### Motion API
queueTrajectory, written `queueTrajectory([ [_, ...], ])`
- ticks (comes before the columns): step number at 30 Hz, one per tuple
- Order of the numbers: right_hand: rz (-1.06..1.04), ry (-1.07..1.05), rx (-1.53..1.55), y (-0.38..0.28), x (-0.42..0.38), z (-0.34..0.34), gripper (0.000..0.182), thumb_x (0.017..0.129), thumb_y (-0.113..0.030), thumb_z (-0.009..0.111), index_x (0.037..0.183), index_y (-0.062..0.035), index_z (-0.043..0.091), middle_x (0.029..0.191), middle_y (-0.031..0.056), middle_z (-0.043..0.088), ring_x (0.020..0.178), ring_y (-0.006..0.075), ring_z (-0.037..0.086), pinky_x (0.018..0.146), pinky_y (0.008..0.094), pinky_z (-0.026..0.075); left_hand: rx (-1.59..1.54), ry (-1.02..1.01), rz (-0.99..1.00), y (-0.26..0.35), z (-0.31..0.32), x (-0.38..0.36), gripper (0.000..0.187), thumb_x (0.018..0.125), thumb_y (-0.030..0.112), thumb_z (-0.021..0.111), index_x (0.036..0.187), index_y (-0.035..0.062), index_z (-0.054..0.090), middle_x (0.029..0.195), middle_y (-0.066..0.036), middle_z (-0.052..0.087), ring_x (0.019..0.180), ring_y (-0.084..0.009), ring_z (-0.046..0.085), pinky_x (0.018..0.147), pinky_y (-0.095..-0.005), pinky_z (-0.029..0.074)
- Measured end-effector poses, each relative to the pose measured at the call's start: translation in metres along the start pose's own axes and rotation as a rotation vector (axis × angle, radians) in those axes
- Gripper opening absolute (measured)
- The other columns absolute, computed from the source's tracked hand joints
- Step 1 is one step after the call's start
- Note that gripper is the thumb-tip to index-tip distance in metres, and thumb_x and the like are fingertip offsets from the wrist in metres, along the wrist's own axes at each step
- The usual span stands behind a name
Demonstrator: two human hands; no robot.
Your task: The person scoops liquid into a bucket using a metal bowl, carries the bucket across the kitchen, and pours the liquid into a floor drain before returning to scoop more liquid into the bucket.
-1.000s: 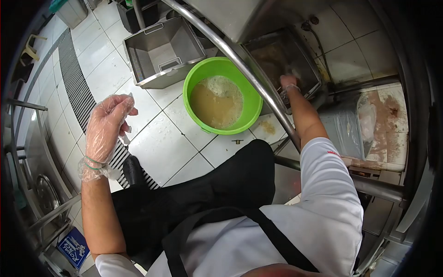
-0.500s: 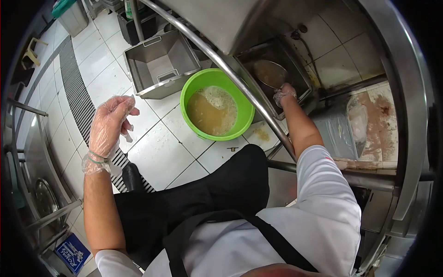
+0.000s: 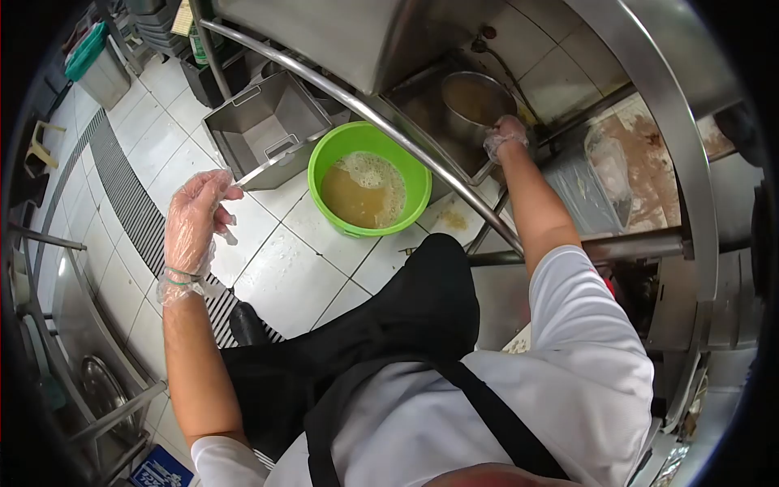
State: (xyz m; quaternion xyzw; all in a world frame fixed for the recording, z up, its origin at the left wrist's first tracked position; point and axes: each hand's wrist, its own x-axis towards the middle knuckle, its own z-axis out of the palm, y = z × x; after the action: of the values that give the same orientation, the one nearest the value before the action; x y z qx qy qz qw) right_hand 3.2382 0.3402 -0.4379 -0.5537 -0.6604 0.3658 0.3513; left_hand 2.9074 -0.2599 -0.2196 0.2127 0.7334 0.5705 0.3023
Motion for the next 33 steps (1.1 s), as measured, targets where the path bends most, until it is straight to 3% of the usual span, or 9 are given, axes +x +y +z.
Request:
queueTrajectory([
  [3,0.134,0.081,0.103,-0.074,-0.049,-0.019,0.010,0.070,-0.009,0.050,0.061,-0.0049,0.047,0.057,0.0083,0.043,0.046,0.0186,0.043,0.043,0.0346,0.035,-0.023,-0.008,0.037,-0.001,-0.003,-0.003,0.032,0.085,0.028,0.055,0.098,-0.0006,0.060,0.079,-0.006,0.065,0.054,-0.0063,0.049,0.050,-0.0204,0.038],
  [6,0.346,0.055,0.176,-0.093,-0.062,-0.025,0.019,0.077,-0.021,0.058,0.079,-0.0031,0.064,0.078,0.0151,0.065,0.074,0.0281,0.063,0.066,0.0380,0.047,-0.019,-0.021,0.065,0.001,-0.007,-0.005,0.035,0.086,0.030,0.053,0.101,-0.0013,0.060,0.081,-0.007,0.064,0.055,-0.0069,0.049,0.051,-0.0201,0.038],
  [9,-0.242,0.077,-0.368,-0.052,-0.027,-0.029,0.017,0.073,-0.020,0.059,0.077,-0.0036,0.063,0.076,0.0156,0.064,0.071,0.0272,0.062,0.064,0.0383,0.047,-0.005,-0.029,0.084,0.002,-0.012,-0.006,0.037,0.087,0.031,0.052,0.103,-0.0012,0.059,0.083,-0.007,0.064,0.057,-0.0073,0.049,0.051,-0.0199,0.038],
  [12,-0.272,0.053,-0.375,-0.053,-0.035,-0.031,0.017,0.070,-0.017,0.058,0.079,-0.0031,0.063,0.074,0.0153,0.063,0.066,0.0251,0.060,0.060,0.0394,0.044,-0.048,-0.003,0.112,0.002,-0.015,-0.005,0.035,0.085,0.030,0.056,0.099,-0.0023,0.060,0.080,-0.007,0.066,0.054,-0.0075,0.050,0.050,-0.0211,0.039],
  [15,0.238,0.030,0.215,-0.128,-0.109,-0.032,0.019,0.068,-0.016,0.056,0.076,-0.0005,0.063,0.074,0.0168,0.063,0.066,0.0276,0.060,0.060,0.0400,0.044,-0.067,-0.014,0.126,0.003,-0.018,-0.005,0.035,0.085,0.030,0.057,0.099,-0.0020,0.060,0.080,-0.007,0.065,0.055,-0.0069,0.050,0.050,-0.0207,0.038],
  [18,0.005,0.104,-0.243,-0.127,-0.114,-0.032,0.024,0.069,-0.018,0.053,0.066,0.0043,0.059,0.067,0.0179,0.060,0.066,0.0293,0.060,0.059,0.0401,0.042,-0.061,-0.011,0.108,0.002,-0.020,-0.003,0.035,0.084,0.030,0.057,0.099,-0.0016,0.061,0.081,-0.006,0.065,0.056,-0.0067,0.050,0.051,-0.0203,0.038],
  [22,-0.271,0.176,-0.276,-0.108,-0.117,-0.026,0.023,0.067,-0.016,0.052,0.068,0.0058,0.059,0.066,0.0203,0.059,0.062,0.0273,0.057,0.058,0.0394,0.040,-0.039,-0.015,0.110,-0.003,-0.016,-0.003,0.034,0.086,0.029,0.053,0.102,-0.0005,0.061,0.084,-0.007,0.065,0.056,-0.0068,0.048,0.051,-0.0197,0.038],
  [24,-0.177,0.180,0.174,-0.118,-0.138,-0.022,0.021,0.065,-0.013,0.051,0.067,0.0079,0.055,0.063,0.0217,0.055,0.058,0.0240,0.050,0.056,0.0382,0.039,-0.034,-0.017,0.115,-0.004,-0.015,-0.003,0.034,0.086,0.028,0.053,0.101,-0.0008,0.061,0.084,-0.007,0.065,0.056,-0.0068,0.048,0.051,-0.0200,0.038],
  [33,-0.397,0.264,-0.168,-0.149,-0.169,-0.019,0.017,0.064,-0.009,0.047,0.066,0.0066,0.052,0.059,0.0230,0.051,0.055,0.0275,0.047,0.060,0.0409,0.042,-0.020,-0.024,0.115,-0.004,-0.014,-0.001,0.032,0.086,0.028,0.055,0.101,0.0002,0.061,0.083,-0.006,0.065,0.057,-0.0064,0.049,0.052,-0.0203,0.038],
])
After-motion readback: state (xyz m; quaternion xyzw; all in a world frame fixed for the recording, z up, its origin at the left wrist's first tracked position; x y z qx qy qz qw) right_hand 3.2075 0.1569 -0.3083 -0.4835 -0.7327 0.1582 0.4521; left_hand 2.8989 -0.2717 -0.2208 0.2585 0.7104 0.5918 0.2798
